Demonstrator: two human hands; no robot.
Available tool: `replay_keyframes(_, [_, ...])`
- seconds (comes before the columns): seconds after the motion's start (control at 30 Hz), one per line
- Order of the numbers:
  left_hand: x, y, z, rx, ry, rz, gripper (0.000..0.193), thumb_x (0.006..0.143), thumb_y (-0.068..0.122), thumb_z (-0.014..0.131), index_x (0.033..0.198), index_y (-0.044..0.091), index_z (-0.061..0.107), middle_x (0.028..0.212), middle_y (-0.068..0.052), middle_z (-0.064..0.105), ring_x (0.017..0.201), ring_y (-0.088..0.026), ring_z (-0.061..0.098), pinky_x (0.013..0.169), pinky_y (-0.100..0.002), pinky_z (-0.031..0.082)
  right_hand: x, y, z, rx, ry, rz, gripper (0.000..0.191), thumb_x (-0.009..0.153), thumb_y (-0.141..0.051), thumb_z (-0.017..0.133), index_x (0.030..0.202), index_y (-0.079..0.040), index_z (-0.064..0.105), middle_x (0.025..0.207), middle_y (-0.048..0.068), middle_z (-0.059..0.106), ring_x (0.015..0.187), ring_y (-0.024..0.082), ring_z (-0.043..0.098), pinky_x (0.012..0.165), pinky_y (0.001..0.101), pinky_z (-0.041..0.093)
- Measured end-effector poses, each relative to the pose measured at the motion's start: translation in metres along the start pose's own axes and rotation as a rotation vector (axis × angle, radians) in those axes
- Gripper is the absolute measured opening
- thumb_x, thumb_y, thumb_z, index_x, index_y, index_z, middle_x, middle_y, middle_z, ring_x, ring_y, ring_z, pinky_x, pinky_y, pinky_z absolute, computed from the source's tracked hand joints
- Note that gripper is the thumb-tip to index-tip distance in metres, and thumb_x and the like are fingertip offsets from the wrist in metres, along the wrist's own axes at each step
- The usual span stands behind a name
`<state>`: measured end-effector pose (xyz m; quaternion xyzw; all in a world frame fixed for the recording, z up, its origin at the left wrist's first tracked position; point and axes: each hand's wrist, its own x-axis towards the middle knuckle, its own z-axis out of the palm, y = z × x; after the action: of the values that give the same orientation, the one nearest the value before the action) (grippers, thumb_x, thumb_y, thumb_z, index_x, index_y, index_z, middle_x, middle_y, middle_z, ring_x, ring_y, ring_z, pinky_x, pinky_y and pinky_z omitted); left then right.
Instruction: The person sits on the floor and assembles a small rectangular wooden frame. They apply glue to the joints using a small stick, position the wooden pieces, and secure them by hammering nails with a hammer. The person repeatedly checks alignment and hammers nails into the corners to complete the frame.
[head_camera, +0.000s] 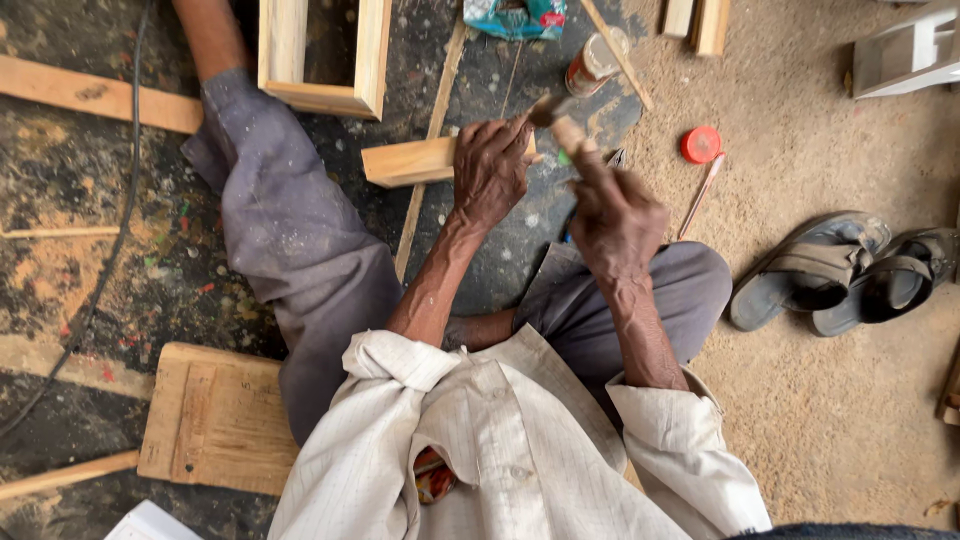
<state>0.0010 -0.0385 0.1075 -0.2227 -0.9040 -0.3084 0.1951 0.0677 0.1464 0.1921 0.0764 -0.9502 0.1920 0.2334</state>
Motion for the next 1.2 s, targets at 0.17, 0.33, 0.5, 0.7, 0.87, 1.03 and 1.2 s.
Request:
replay_keyframes(0.17, [-0.004,-0.004,0.009,0.034,-0.021,-0.013,0.037,0.089,0.002,0.066,0.126,-0.002,0.068,0.125,-0.012,0.072,0.111,-0.025,0.066,0.101,-0.042,0.044,0.003,-0.007,-0.012,0.090,0.005,-0.052,0.044,0.097,-0.013,0.071,0.140,-0.022,0.067,0.095,0.011,0.075,0.072,0.016,0.066,0.060,0.0320,0.053])
replay_keyframes(0.33, [-0.003,-0.004,0.011,-0.013,-0.031,-0.044,0.037,0.096,0.010,0.070,0.131,-0.001,0.068,0.120,-0.012,0.072,0.107,-0.026,0.065,0.100,-0.043,0.044,0.009,-0.008,-0.010,-0.020,-0.182,0.054,0.042,0.091,-0.010,0.078,0.132,-0.019,0.075,0.077,0.010,0.074,0.045,0.017,0.054,0.038,0.0333,0.038])
replay_keyframes(0.5, [-0.001,0.004,-0.001,0.032,0.003,-0.001,0.042,0.090,0.004,0.066,0.132,0.000,0.068,0.122,-0.011,0.075,0.109,-0.026,0.066,0.099,-0.043,0.044,0.007,-0.007,-0.010,0.103,0.060,-0.068,0.041,0.102,-0.012,0.076,0.141,-0.020,0.068,0.100,0.014,0.075,0.072,0.020,0.069,0.057,0.0327,0.052])
replay_keyframes(0.7, [-0.001,0.003,0.002,0.016,0.009,-0.043,0.035,0.093,0.000,0.065,0.128,-0.001,0.070,0.122,-0.012,0.074,0.111,-0.024,0.065,0.103,-0.042,0.044,0.006,-0.009,-0.010,0.155,0.044,-0.030,0.043,0.099,-0.005,0.068,0.140,-0.017,0.069,0.102,0.013,0.073,0.079,0.021,0.072,0.065,0.0345,0.057])
replay_keyframes(0.87, [-0.001,-0.002,0.006,-0.009,-0.044,-0.038,0.037,0.088,-0.002,0.068,0.125,0.001,0.074,0.116,-0.012,0.074,0.110,-0.028,0.065,0.100,-0.044,0.044,0.009,-0.012,-0.013,-0.026,-0.133,0.051,0.040,0.088,-0.014,0.083,0.127,-0.022,0.077,0.082,0.011,0.073,0.055,0.024,0.062,0.047,0.0380,0.045])
replay_keyframes(1.03, [-0.006,-0.003,0.009,-0.002,-0.057,-0.051,0.047,0.086,0.000,0.073,0.133,-0.001,0.070,0.123,-0.012,0.073,0.113,-0.027,0.065,0.101,-0.044,0.044,0.013,-0.015,-0.015,0.055,-0.062,0.004,0.044,0.090,-0.012,0.080,0.134,-0.021,0.074,0.089,0.012,0.073,0.065,0.023,0.066,0.055,0.0367,0.051])
replay_keyframes(1.2, [-0.006,-0.009,0.016,-0.013,0.087,-0.021,0.059,0.085,0.007,0.079,0.139,0.005,0.054,0.132,-0.014,0.071,0.118,-0.025,0.066,0.106,-0.041,0.046,0.007,-0.008,-0.010,0.064,-0.024,0.064,0.046,0.092,-0.012,0.079,0.137,-0.018,0.074,0.084,0.013,0.072,0.059,0.020,0.066,0.051,0.0373,0.048])
